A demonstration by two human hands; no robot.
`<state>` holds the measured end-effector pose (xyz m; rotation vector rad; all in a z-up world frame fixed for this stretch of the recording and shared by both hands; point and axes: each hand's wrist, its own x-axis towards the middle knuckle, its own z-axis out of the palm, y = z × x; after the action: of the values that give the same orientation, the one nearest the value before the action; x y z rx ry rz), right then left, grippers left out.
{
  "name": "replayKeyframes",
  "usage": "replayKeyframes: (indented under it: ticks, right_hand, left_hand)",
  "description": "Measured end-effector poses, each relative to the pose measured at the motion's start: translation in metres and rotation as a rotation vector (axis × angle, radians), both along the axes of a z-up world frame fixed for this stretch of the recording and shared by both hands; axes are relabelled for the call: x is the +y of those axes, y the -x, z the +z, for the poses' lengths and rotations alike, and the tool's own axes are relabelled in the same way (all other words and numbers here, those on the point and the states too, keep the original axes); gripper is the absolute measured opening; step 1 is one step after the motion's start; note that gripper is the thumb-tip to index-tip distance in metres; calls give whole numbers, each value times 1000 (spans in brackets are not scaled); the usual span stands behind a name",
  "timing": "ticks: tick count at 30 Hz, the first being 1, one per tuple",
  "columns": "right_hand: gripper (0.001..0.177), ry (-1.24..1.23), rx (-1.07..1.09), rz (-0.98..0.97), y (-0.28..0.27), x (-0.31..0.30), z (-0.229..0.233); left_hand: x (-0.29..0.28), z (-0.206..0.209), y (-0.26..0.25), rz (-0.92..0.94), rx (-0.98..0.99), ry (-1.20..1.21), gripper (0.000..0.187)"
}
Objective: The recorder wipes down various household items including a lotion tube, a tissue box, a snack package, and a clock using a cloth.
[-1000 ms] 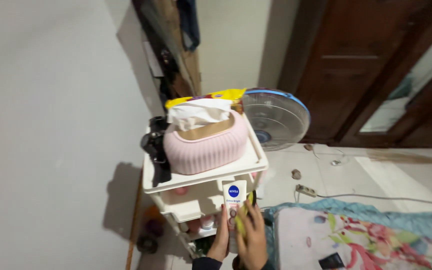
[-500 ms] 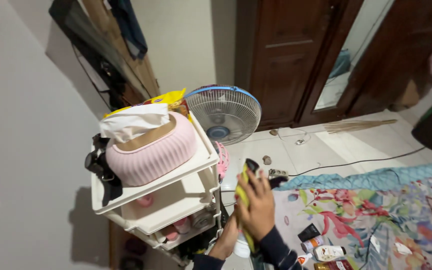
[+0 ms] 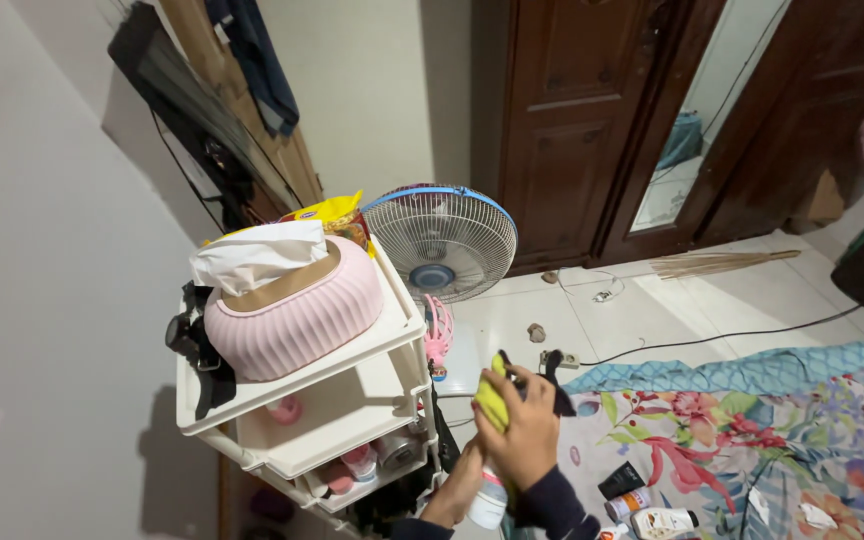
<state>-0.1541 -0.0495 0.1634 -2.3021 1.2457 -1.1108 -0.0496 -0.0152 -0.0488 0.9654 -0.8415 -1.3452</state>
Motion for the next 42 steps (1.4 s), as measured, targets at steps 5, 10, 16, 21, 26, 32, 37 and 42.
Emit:
replayKeyframes:
  ticks: [5,10,16,21,26,32,37,42]
  right_hand:
    - [34,-7,-60,-72,-2,-27,-20]
    - [34,-76,-95,-109,-1,-64,-70]
    - [42,-215,-785,257,4,-104,-123]
    - [35,-767,-995,81,18,-107,-73]
    - [32,-415,-714,223,23,-64,-66]
    - [66,24,-216,391,-12,8,-84]
    - [77,105,19,160,-24,-15,-55]
    - [39,76,-151,-4,-21,-45,-72]
  left_hand:
    - [13,32,3,-2,135,-104,58]
    - [21,29,2,-97,407,-287,60]
    - [25,-24,-12,-473,825,-249,56]
    - [42,32,-5,-96,349,-449,43]
    - [2,-89,-24,138,511,-251,54]
    - [0,-86,-33,265,605,-75,69]
    - [-8,-25,-15,107,532,-231,70]
    - [5,27,-8,-20,390,-260,60]
